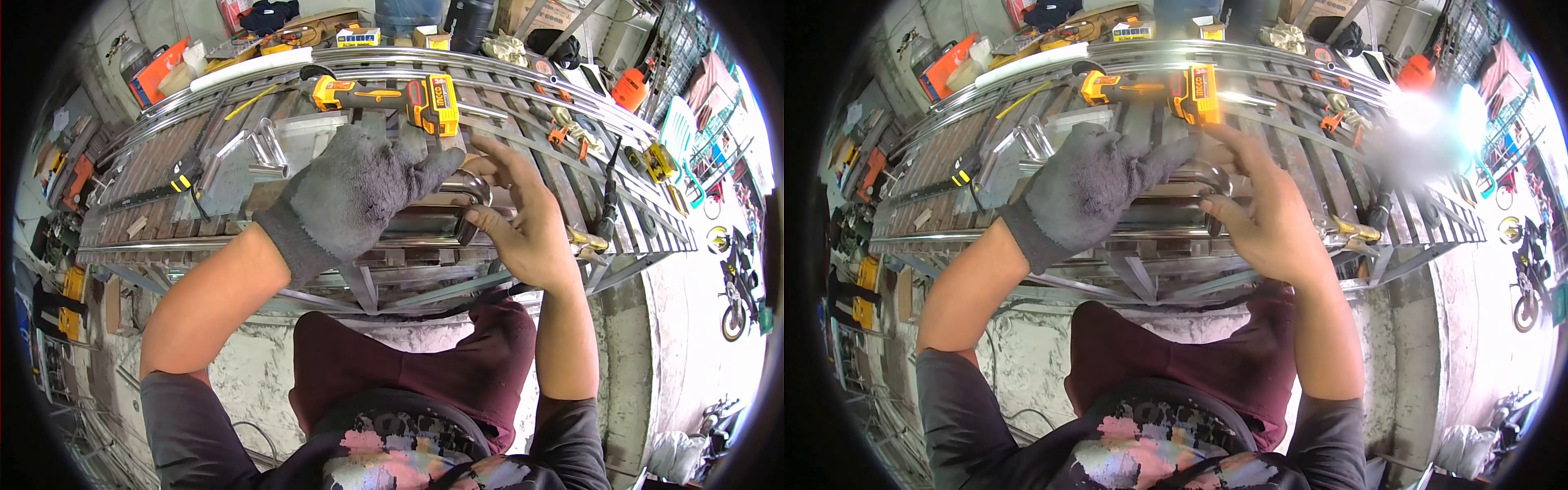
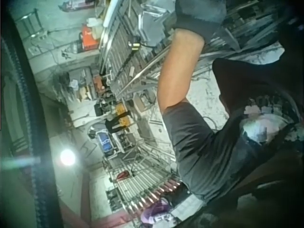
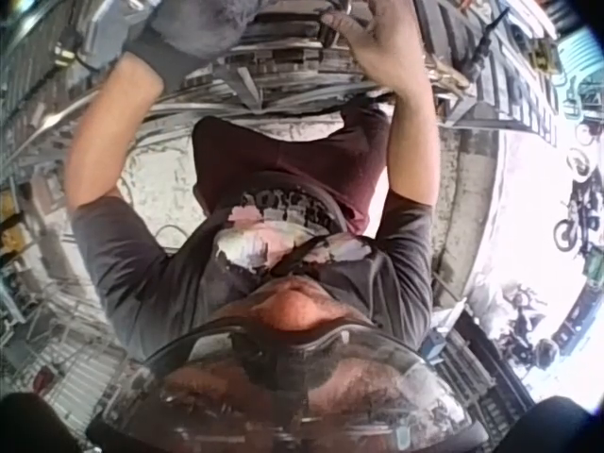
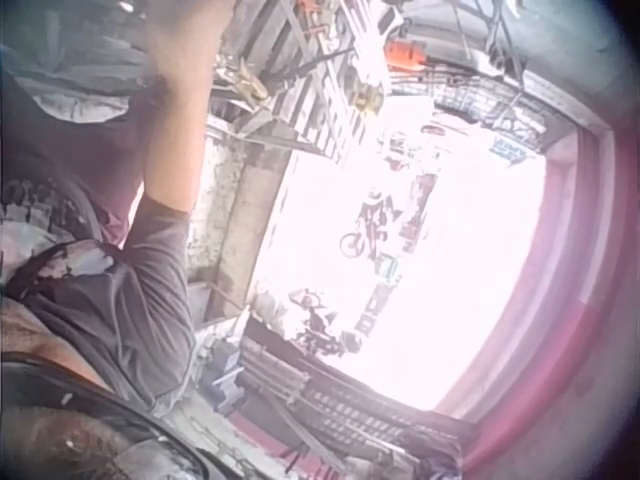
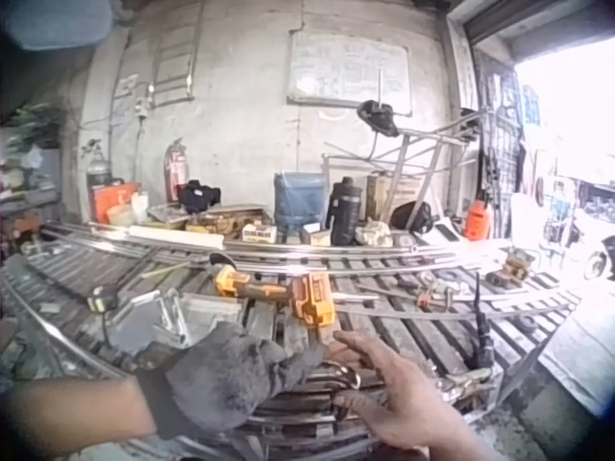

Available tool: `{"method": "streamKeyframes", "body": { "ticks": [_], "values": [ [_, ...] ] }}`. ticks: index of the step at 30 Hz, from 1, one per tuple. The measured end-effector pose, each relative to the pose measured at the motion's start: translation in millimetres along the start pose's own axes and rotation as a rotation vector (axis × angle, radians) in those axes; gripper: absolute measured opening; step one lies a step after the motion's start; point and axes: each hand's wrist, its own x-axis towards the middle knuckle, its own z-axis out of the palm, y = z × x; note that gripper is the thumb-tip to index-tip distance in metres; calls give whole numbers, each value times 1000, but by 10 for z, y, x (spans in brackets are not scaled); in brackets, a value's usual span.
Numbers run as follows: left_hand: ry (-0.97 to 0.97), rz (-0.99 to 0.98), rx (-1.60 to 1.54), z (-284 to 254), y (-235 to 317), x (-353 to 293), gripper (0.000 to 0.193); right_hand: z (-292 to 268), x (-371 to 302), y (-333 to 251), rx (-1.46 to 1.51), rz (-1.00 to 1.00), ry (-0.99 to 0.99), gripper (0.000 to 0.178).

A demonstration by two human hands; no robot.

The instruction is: The person fits and assembles metal handles, metal tubes, and metal brackets onto a larger metal frame on a fabrication workbench. The person uses work gloves, a tape measure, and metal clamps to secure the components.

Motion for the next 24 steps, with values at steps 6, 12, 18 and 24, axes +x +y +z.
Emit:
{"method": "streamKeyframes", "body": {
  "ticks": [6,12,18,24],
  "values": [
    [-18,24,430,-82,112,-27,66,84,20,-28,-290,-40,-87,63],
    [-14,-14,366,-88,102,-103,58,325,-33,113,-254,-86,47,49],
    [99,-113,435,-82,217,-93,59,376,-84,168,-275,5,134,37],
    [515,-290,87,-245,45,-552,56,421,-112,133,-244,-5,209,27]
  ]
}}
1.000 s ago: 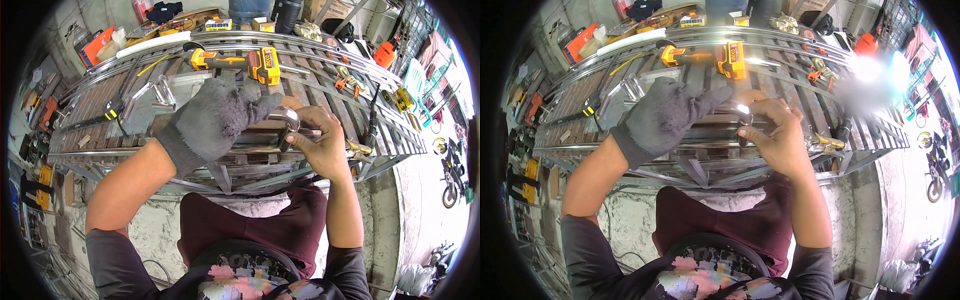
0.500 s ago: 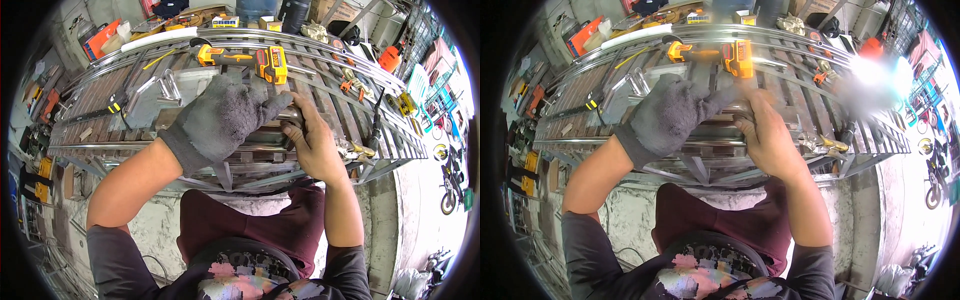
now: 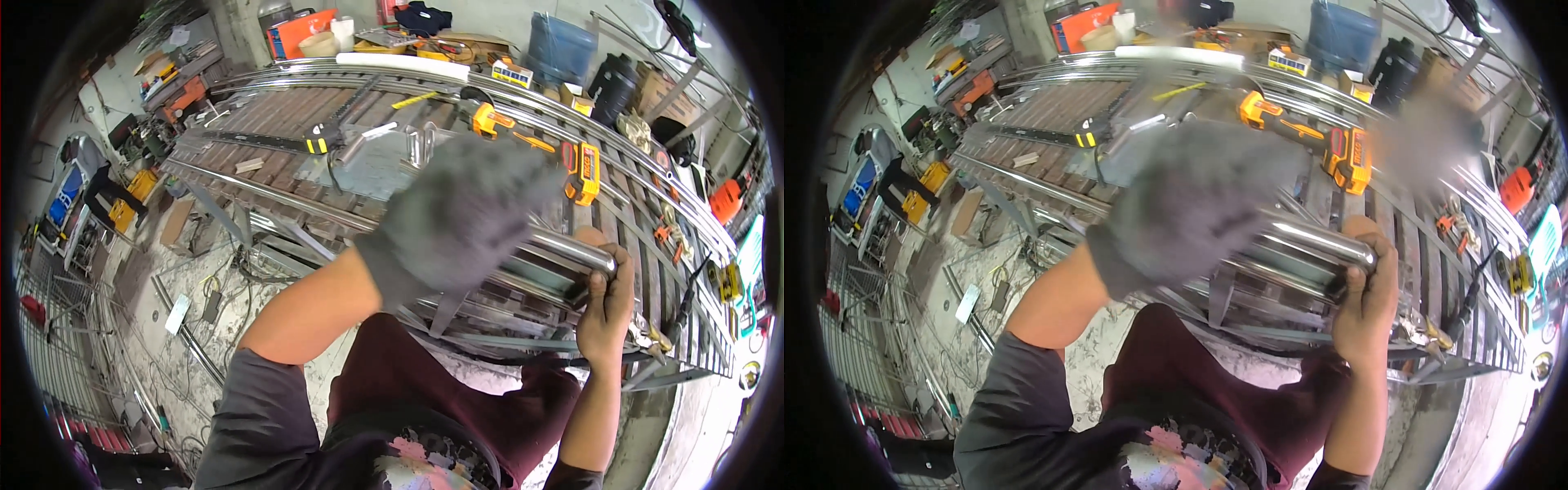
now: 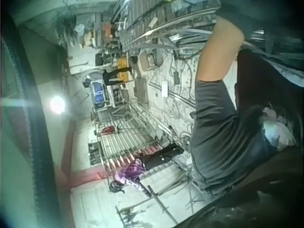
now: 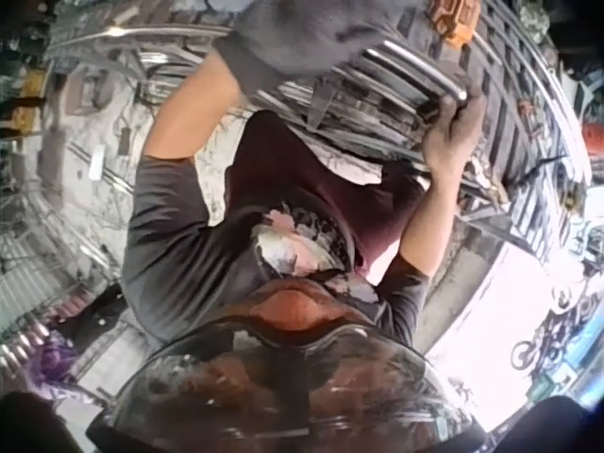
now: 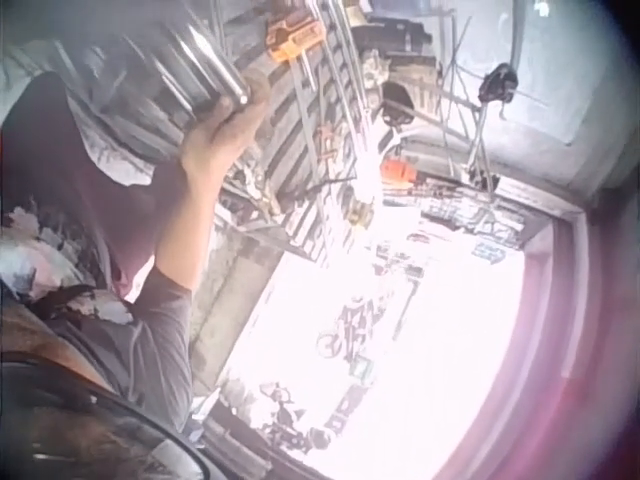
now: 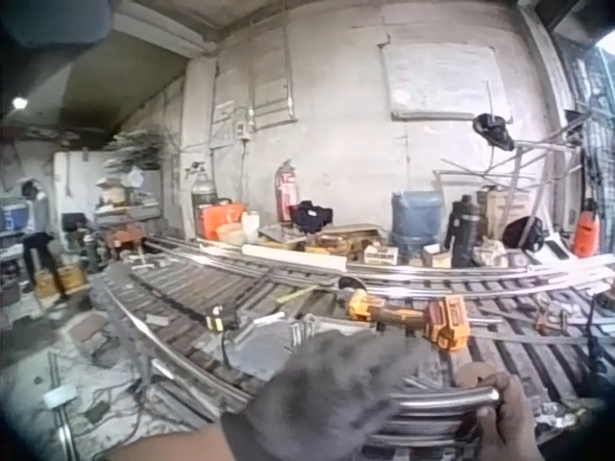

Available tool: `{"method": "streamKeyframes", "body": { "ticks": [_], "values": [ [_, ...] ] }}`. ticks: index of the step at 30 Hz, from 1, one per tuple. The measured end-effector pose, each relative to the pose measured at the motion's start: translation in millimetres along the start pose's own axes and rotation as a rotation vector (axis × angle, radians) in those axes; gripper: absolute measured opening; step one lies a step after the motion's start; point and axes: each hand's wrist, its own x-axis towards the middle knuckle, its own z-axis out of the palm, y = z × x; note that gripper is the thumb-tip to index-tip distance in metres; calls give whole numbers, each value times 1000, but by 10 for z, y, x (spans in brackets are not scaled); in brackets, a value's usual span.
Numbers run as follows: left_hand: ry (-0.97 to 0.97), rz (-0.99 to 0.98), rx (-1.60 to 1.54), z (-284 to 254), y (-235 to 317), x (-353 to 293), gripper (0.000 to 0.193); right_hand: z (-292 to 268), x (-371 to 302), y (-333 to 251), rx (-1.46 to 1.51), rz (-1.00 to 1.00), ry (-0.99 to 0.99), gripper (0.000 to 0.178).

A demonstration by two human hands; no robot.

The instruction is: The person fits and assembles metal handles, metal tubes, and metal brackets onto a larger metal frame on a fabrication workbench. The person uses work gloves, a tape measure, and metal clamps to secure the components.

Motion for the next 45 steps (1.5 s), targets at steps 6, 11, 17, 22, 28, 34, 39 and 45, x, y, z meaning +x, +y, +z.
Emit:
{"method": "streamKeyframes", "body": {
  "ticks": [6,11,17,22,28,34,39,45],
  "values": [
    [-75,-393,-141,-353,-1107,-473,35,74,-3,88,-64,-38,11,25],
    [-532,-329,-66,86,-1504,-634,38,96,10,106,-75,-98,38,23],
    [-866,-189,159,310,-1646,-418,35,99,15,79,-93,-83,55,23],
    [-909,-137,114,381,-1734,-424,37,112,10,79,-79,-103,67,22],
    [-257,-574,-594,-185,-1279,-224,42,51,-22,70,-92,-93,61,20],
    [-66,-655,-680,-568,-700,-478,39,104,21,73,-89,-154,80,24],
    [-173,-907,-744,-406,-359,-687,28,100,7,119,-47,-37,61,26],
    [-154,-60,-90,-288,-479,-731,25,91,-18,265,-49,-38,61,32]
  ]
}}
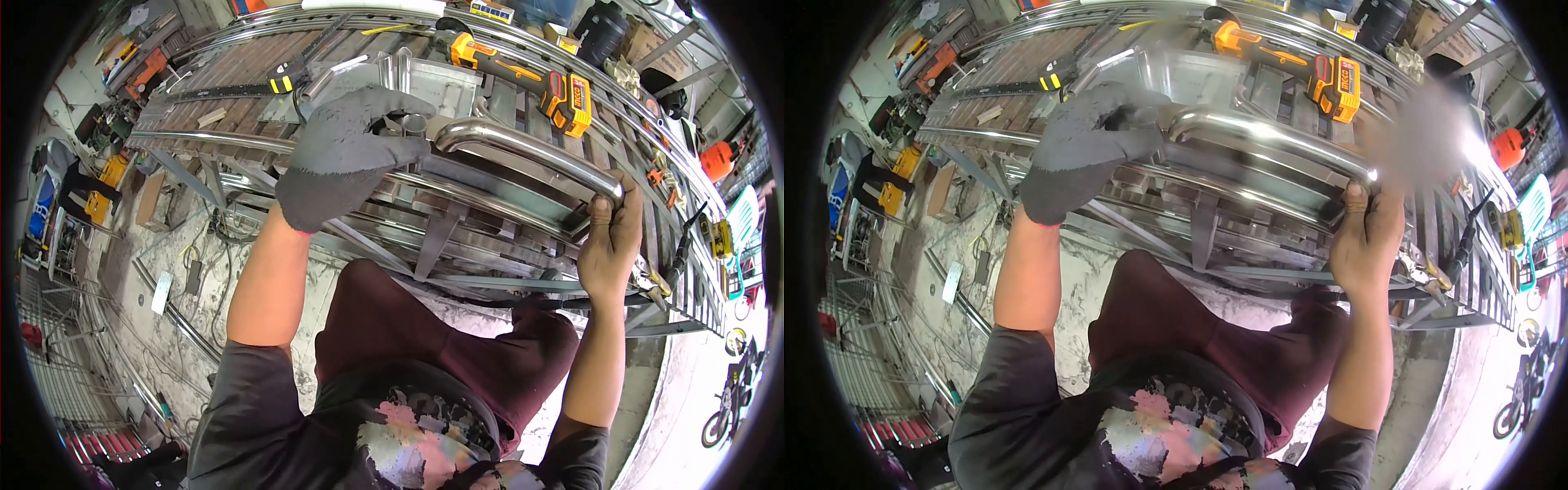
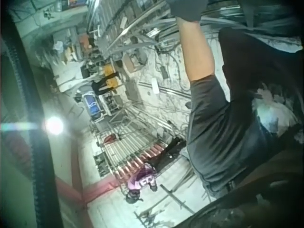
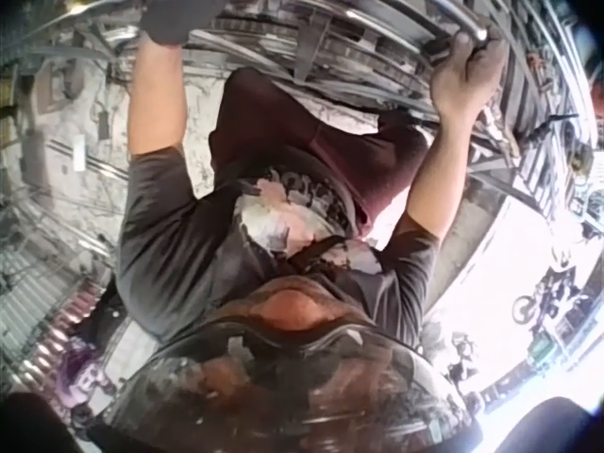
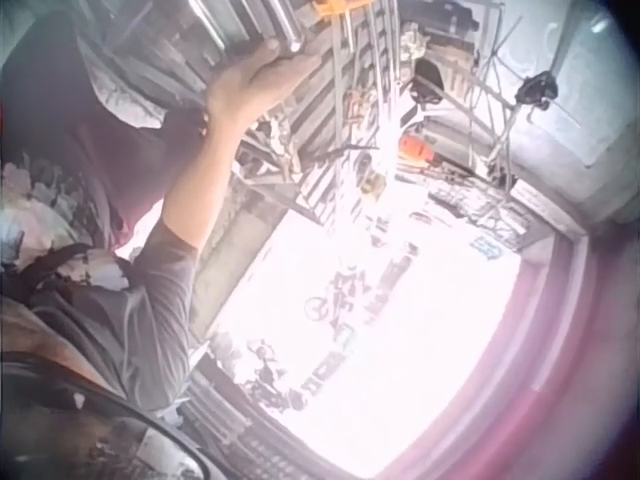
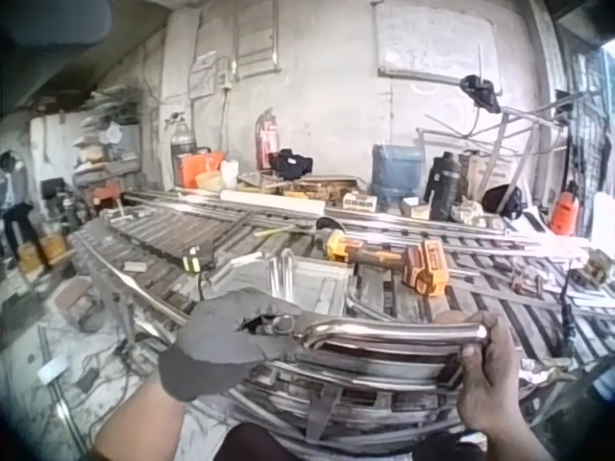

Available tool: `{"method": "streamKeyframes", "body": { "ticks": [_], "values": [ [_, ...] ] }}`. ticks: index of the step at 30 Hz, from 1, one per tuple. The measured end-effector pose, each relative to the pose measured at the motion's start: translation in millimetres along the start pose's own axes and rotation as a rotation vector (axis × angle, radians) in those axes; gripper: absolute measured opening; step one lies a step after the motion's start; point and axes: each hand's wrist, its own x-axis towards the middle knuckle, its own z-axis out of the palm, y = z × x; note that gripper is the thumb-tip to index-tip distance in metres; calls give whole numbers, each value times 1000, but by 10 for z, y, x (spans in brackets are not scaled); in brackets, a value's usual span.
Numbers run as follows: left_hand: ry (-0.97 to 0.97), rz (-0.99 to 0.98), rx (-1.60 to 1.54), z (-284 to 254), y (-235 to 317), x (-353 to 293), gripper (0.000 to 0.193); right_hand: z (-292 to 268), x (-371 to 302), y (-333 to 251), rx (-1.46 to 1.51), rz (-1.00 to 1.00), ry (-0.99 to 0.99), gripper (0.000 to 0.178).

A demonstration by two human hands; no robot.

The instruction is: The person fits and assembles metal handles, metal tubes, and metal brackets onto a larger metal frame on a fabrication workbench. The person uses work gloves, a tape measure, and metal clamps to secure the components.

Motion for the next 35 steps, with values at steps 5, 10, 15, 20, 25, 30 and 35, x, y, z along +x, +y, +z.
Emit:
{"method": "streamKeyframes", "body": {
  "ticks": [5,10,15,20,25,30,35],
  "values": [
    [-14,-528,-364,165,176,-28,26,-35,-12,-6,-90,8,-14,34],
    [68,-681,-548,184,367,40,35,-31,-1,-1,7,-18,-18,33],
    [80,-295,-65,310,197,24,39,-23,6,-29,10,-20,-9,32],
    [6,-544,-313,291,288,19,24,0,4,-52,54,-18,-9,33],
    [53,-636,-587,346,393,0,14,-14,-1,2,39,-16,-17,34],
    [107,-549,-458,377,446,-7,13,51,-1,-24,11,-26,20,34],
    [109,-263,-244,451,288,-94,17,49,-5,20,-72,-102,48,34]
  ]
}}
